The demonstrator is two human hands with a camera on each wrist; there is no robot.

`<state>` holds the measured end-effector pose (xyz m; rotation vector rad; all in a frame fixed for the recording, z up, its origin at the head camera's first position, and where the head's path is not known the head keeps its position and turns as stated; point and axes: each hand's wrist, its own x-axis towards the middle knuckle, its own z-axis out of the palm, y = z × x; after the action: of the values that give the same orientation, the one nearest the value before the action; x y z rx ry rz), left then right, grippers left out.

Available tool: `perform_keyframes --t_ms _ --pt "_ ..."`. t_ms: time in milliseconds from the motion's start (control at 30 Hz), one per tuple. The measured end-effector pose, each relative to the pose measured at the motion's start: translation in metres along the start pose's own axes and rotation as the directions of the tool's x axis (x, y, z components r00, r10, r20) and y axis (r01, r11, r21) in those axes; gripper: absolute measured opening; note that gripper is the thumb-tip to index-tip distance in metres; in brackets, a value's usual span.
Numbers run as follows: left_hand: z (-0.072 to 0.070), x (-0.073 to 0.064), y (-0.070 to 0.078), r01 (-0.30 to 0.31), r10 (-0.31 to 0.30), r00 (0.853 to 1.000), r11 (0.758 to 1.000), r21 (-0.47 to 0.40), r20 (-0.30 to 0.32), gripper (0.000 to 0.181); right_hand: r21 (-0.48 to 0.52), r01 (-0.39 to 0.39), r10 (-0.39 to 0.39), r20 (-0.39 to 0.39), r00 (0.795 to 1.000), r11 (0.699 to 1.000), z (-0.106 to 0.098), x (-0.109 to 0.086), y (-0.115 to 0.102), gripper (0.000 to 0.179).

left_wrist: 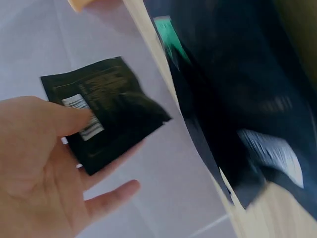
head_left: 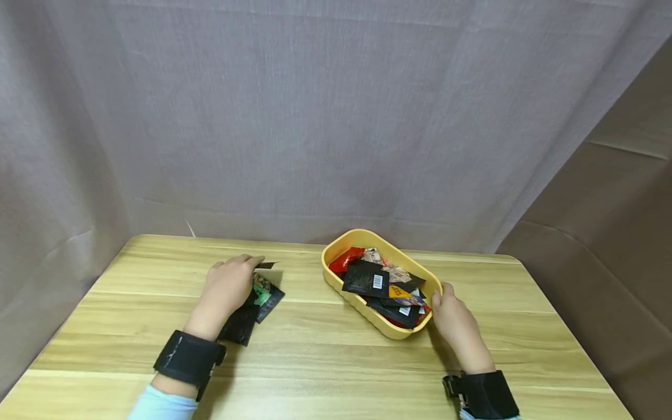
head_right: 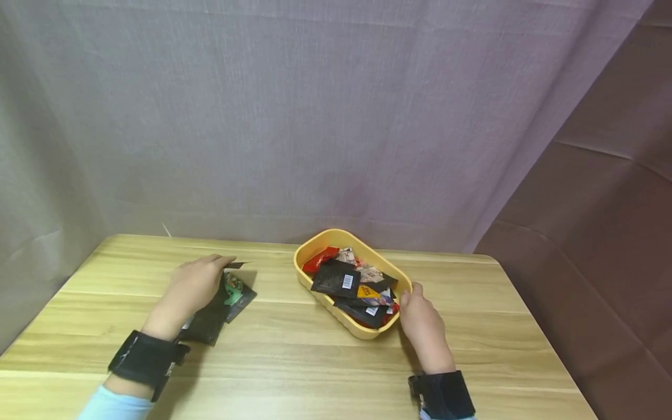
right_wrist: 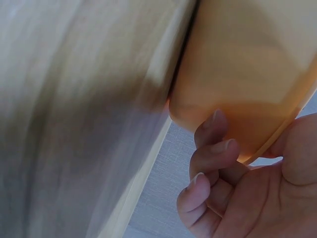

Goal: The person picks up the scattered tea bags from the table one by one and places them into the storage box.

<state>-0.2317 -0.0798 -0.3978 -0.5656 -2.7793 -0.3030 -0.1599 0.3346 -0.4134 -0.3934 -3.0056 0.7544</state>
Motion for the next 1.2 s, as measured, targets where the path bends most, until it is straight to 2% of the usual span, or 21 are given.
perform_keyframes --t_ms 167,433,633,833,1000,1200 --pt "0.006 0.008 0.023 -0.094 0.091 0.991 0.995 -0.035 -0.099 0.045 0.003 -0.001 0.001 -0.001 1.000 1.000 0.000 0.000 0.000 0.052" --pt "0.012 0.026 0.076 -0.222 0.209 0.971 0.969 -0.106 -0.119 0.050 0.001 -0.008 0.008 0.000 1.000 1.000 0.000 0.000 -0.002 0.052" --pt "0.018 0.033 0.116 -0.296 0.292 0.954 0.953 -0.069 -0.070 0.057 0.001 -0.003 0.003 0.003 1.000 1.000 0.000 0.000 -0.004 0.052" --pt "0.031 0.035 0.148 -0.346 0.345 0.938 0.938 -0.036 -0.009 0.054 -0.001 -0.001 0.001 0.002 1.000 1.000 -0.001 0.001 -0.005 0.052" --pt "0.041 0.034 0.165 -0.354 0.356 0.933 0.934 -0.044 0.049 0.044 -0.004 -0.003 0.003 0.002 1.000 1.000 0.000 0.001 -0.004 0.052" --pt "0.045 0.031 0.172 -0.340 0.348 0.927 0.937 -0.081 0.137 0.056 0.000 0.001 -0.001 0.003 1.000 1.000 0.000 0.001 -0.003 0.052"
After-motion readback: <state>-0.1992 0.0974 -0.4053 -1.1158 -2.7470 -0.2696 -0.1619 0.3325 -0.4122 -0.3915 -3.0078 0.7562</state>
